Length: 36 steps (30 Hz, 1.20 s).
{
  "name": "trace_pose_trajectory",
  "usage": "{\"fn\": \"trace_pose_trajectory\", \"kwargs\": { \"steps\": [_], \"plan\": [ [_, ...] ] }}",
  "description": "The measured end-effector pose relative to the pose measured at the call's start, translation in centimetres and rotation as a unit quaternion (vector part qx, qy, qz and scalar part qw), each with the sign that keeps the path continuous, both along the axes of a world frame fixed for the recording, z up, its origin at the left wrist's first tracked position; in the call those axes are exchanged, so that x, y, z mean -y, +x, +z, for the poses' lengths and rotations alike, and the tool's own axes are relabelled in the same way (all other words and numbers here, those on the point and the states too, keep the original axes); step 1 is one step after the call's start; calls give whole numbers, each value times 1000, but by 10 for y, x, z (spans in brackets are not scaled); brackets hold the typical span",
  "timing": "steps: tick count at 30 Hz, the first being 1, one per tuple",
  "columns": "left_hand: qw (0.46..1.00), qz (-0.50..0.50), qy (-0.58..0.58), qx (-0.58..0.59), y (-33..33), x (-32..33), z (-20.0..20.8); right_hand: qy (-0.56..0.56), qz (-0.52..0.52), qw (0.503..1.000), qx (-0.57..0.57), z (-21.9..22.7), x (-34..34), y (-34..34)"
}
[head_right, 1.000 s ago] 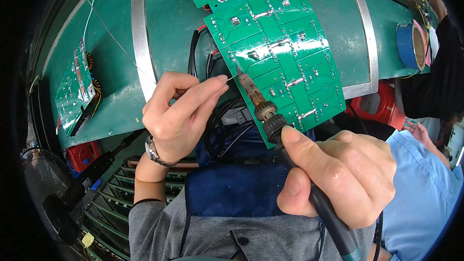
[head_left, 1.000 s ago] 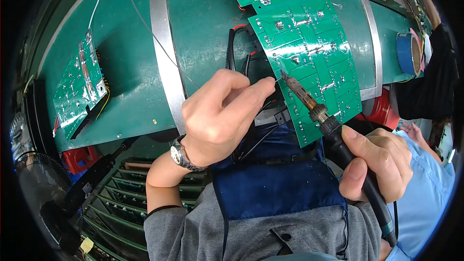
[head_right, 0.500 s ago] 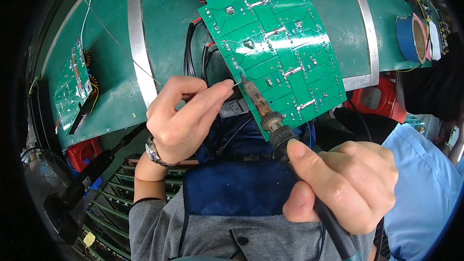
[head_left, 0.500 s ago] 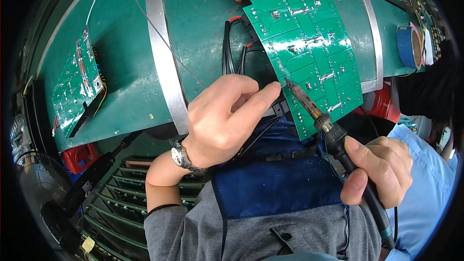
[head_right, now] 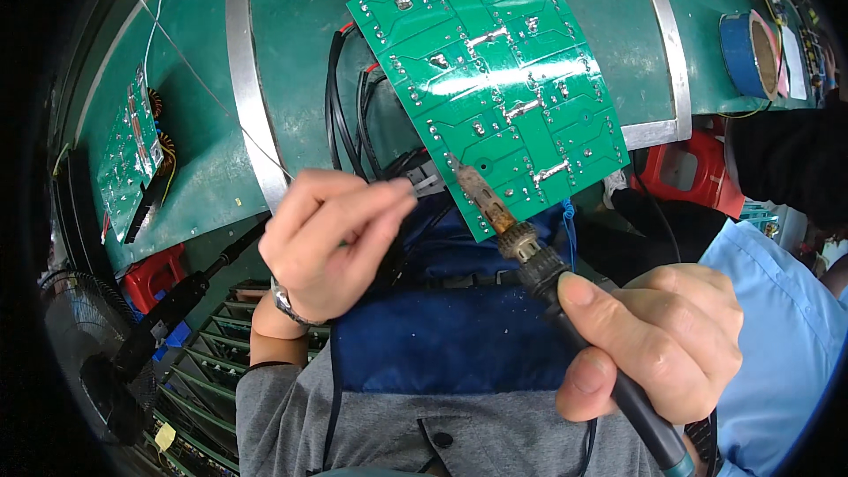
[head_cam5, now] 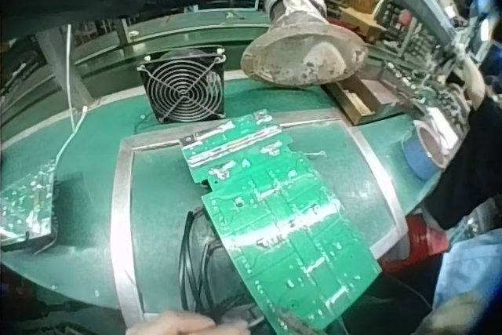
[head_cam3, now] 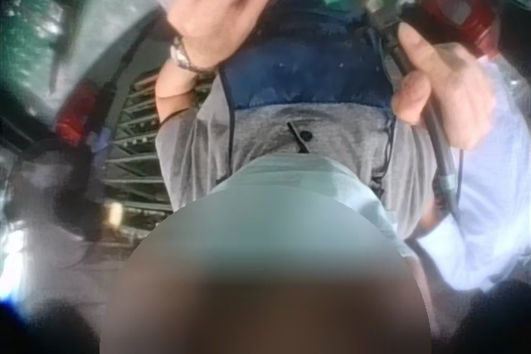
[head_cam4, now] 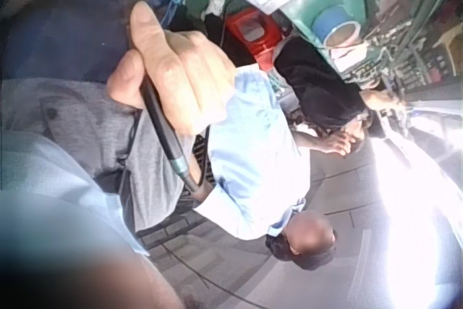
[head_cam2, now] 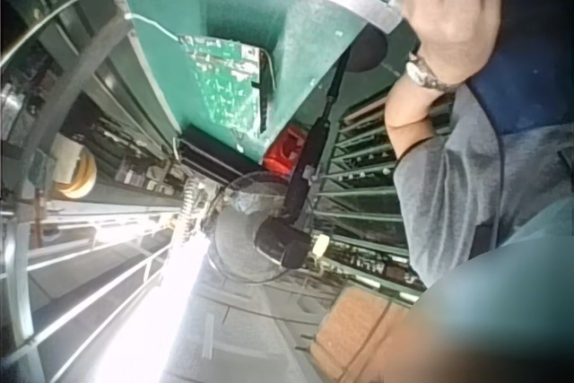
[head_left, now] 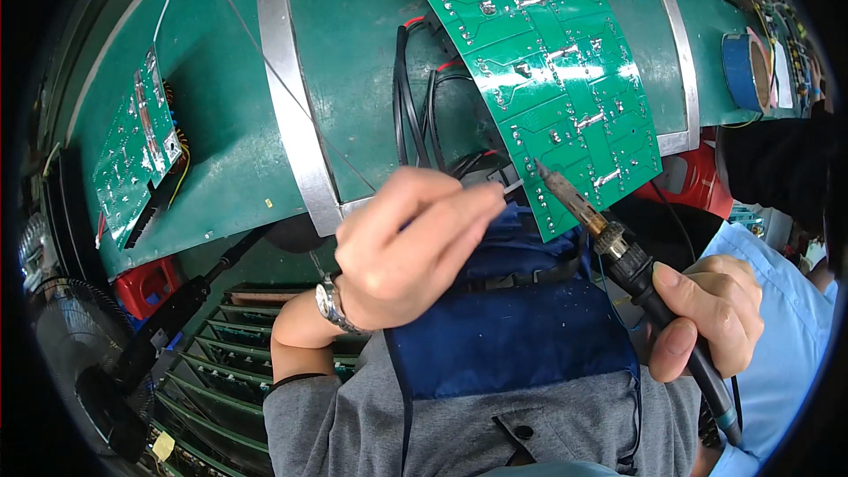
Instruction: The person solders connections on a circuit board using a soldering iron and solder wire, places the board onto an upper rack, and solders points on another circuit board.
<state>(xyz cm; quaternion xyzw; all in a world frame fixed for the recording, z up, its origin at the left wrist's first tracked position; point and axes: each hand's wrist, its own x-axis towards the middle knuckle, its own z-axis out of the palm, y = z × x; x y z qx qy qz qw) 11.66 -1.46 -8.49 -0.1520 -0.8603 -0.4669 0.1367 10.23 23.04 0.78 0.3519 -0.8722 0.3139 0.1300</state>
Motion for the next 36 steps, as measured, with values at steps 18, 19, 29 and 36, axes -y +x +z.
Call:
{"fn": "trace_pose_trajectory", "kwargs": {
  "steps": [18,19,29,36],
  "plan": [
    [998,-11,-18,-65,5,-6,-4,11,40,999,-27,6,-8,8],
    [997,-25,-21,-70,7,-7,-5,5,37,999,-34,3,-9,10],
    [993,-21,-67,-92,11,-14,-10,-14,22,1000,-16,-6,-3,20],
    [992,-17,-81,-94,10,-14,-9,-9,14,1000,-8,0,-7,20]
  ]
}}
